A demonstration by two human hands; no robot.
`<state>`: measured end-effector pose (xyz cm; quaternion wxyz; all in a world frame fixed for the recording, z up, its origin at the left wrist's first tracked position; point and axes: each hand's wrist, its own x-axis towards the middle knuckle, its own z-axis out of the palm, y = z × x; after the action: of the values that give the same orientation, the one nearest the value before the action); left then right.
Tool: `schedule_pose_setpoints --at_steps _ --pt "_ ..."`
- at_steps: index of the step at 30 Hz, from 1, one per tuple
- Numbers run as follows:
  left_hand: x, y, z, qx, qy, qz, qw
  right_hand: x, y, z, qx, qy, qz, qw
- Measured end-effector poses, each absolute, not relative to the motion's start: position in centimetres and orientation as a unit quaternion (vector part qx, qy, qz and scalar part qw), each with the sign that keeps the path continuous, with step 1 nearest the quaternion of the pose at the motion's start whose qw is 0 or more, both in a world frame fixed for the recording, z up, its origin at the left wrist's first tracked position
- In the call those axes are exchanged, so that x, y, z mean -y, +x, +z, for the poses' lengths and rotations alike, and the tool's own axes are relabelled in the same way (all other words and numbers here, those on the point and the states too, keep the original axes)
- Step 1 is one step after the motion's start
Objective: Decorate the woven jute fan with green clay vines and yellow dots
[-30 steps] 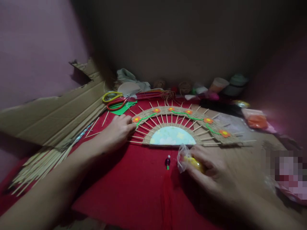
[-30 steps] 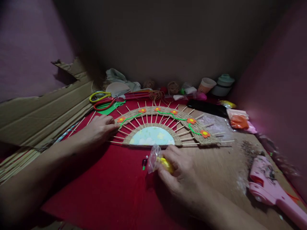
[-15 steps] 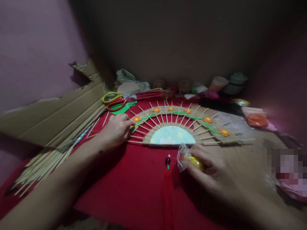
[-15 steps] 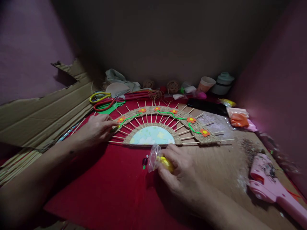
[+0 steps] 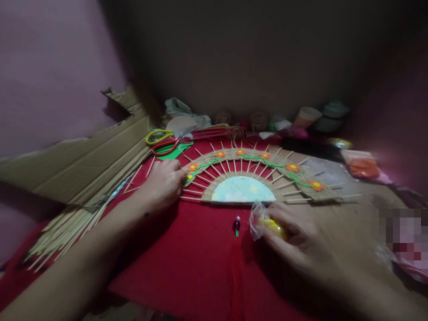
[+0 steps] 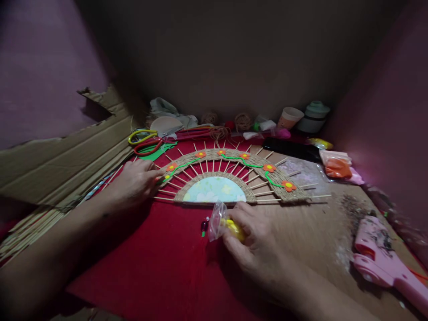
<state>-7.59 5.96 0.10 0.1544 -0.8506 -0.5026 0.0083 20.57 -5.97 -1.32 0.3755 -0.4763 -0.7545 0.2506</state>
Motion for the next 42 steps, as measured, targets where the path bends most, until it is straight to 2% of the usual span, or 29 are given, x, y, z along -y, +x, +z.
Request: schedule_pose_setpoints --at_steps 7,13,19,21,24,26,29,36,42 --pt "-5.7 -7.1 -0.4 0.500 -0.855 0.025 0.132 6.0 20.6 -1.3 0.747 -0.485 0.260 0.373" --pt "-5.2 -6.6 -0.4 0.486 -0.859 0.030 0.157 5.9 20.6 -1.4 0.750 -0.477 0.260 0.378" --pt "-5.2 -6.9 1.0 0.505 -0.846 -0.083 0.149 6.1 20.6 -1.1 0.735 -0.484 0.279 0.385" --pt "-4.6 -6.1 2.0 0.494 -0.849 -0.163 0.089 6.1 20.7 -0.9 0.725 -0.490 0.288 0.389" --pt "-2.6 -4.0 3.8 0.448 -0.834 -0.287 -0.145 6.0 20.7 -0.9 0.719 -0.486 0.306 0.391" --pt "-1.1 -2.2 4.8 0.403 -0.822 -0.302 -0.267 5.8 20.7 -1.0 0.718 -0.480 0.310 0.396" --pt "0.8 0.2 5.2 0.342 -0.834 -0.265 -0.342 5.7 20.7 -1.4 0.724 -0.469 0.300 0.407" --pt "1.9 2.6 3.5 0.353 -0.882 -0.218 -0.224 5.7 20.7 -1.8 0.736 -0.459 0.263 0.423" --pt "1.4 3.2 3.4 0.360 -0.906 -0.149 -0.168 5.6 20.7 -1.8 0.750 -0.465 0.226 0.413"
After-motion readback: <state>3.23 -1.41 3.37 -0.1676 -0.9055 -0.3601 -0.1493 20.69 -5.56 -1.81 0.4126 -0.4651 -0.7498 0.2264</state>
